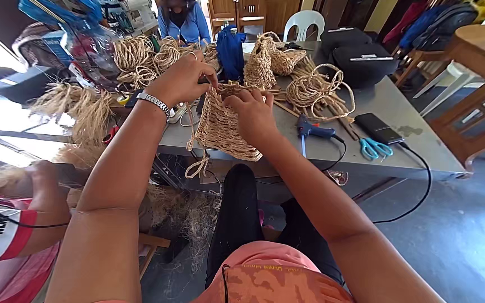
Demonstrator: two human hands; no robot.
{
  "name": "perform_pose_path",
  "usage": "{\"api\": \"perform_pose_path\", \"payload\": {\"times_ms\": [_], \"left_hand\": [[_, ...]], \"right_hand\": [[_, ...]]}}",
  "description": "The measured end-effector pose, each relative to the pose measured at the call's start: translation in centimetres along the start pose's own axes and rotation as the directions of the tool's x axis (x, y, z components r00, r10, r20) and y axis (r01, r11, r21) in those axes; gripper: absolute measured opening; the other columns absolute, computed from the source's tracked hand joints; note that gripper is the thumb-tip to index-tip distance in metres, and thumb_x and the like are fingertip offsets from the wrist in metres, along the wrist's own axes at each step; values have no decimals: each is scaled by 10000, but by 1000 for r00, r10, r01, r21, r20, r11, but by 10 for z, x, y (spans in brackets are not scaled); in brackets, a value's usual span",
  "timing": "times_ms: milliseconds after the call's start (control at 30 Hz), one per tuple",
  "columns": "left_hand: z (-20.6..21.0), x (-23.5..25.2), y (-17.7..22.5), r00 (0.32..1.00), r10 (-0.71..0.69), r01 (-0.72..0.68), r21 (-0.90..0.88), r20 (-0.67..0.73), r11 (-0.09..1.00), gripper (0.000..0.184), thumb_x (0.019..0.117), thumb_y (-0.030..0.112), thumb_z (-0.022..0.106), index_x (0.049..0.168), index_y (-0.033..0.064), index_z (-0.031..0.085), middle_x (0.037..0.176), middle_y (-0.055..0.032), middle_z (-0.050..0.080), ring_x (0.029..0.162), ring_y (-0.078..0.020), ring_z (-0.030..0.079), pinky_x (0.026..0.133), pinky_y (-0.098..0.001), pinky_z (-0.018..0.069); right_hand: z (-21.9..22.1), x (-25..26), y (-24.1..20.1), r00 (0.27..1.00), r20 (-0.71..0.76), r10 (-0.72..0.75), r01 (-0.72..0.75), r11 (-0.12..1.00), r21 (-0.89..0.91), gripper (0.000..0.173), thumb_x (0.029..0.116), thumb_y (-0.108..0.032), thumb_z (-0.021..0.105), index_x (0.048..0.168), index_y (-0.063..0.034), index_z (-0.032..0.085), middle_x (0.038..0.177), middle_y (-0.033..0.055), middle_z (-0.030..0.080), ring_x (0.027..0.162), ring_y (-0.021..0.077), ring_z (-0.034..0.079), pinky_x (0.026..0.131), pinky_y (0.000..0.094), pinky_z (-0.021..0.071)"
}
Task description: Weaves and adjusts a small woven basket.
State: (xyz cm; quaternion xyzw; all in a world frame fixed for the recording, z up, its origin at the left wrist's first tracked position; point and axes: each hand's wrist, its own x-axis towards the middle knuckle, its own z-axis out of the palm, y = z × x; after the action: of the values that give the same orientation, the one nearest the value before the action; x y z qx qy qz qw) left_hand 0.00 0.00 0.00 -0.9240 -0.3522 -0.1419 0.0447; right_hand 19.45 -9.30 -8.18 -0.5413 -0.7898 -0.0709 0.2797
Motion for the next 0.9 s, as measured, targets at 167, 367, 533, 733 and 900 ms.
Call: {"api": "perform_pose_path", "payload": {"times_ms": [167, 367, 533, 733, 900], "left_hand": [[-3, -3, 9, 998, 69, -68, 206, 3, 976, 184, 1033, 153, 593, 1142, 85, 724, 1151, -221, 602, 1106, -421, 607, 940, -593, 492], [-13, -15, 9, 995, 94, -95, 282, 16, 955, 243, 1064, 207, 538, 1139, 55, 711, 1143, -258, 602, 1159, -473, 577, 955, -631, 471], [-6, 5, -3, 996, 55, -69, 218, 71, 973, 240, 1061, 229, 544, 1158, 129, 739, 1171, -227, 605, 1208, -445, 541, 1038, -612, 414], [-11, 14, 10, 967, -132, 96, 167, 220, 981, 198, 1034, 181, 586, 1109, 74, 736, 1198, -225, 637, 1175, -422, 585, 1007, -631, 424], [1, -3, 45, 894, -437, 415, 185, 100, 891, 217, 984, 176, 588, 1099, 40, 711, 1132, -266, 668, 1152, -490, 604, 889, -718, 453]], "right_hand": [[0, 1, 1, 1000, 3, 3, -3, 1000, -12, 530, 874, 100, 555, 1286, -206, 689, 1226, 122, 675, 1244, 365, 561, 1108, 658, 282], [0, 1, 0, 1000, 12, 1, -1, 1000, -7, 515, 870, 93, 573, 1277, -199, 693, 1214, 123, 675, 1238, 374, 558, 1099, 666, 284], [0, 2, 2, 1000, 8, 5, -4, 1000, -9, 511, 880, 90, 557, 1278, -200, 691, 1227, 111, 674, 1245, 361, 556, 1108, 659, 278], [-2, 0, -1, 1000, 10, 1, -1, 1000, 9, 500, 889, 93, 543, 1275, -187, 690, 1219, 123, 674, 1250, 371, 554, 1114, 668, 268], [-1, -3, 0, 1000, -3, 1, -1, 1000, 0, 464, 923, 61, 525, 1269, -200, 692, 1213, 104, 677, 1247, 345, 560, 1122, 637, 273]]}}
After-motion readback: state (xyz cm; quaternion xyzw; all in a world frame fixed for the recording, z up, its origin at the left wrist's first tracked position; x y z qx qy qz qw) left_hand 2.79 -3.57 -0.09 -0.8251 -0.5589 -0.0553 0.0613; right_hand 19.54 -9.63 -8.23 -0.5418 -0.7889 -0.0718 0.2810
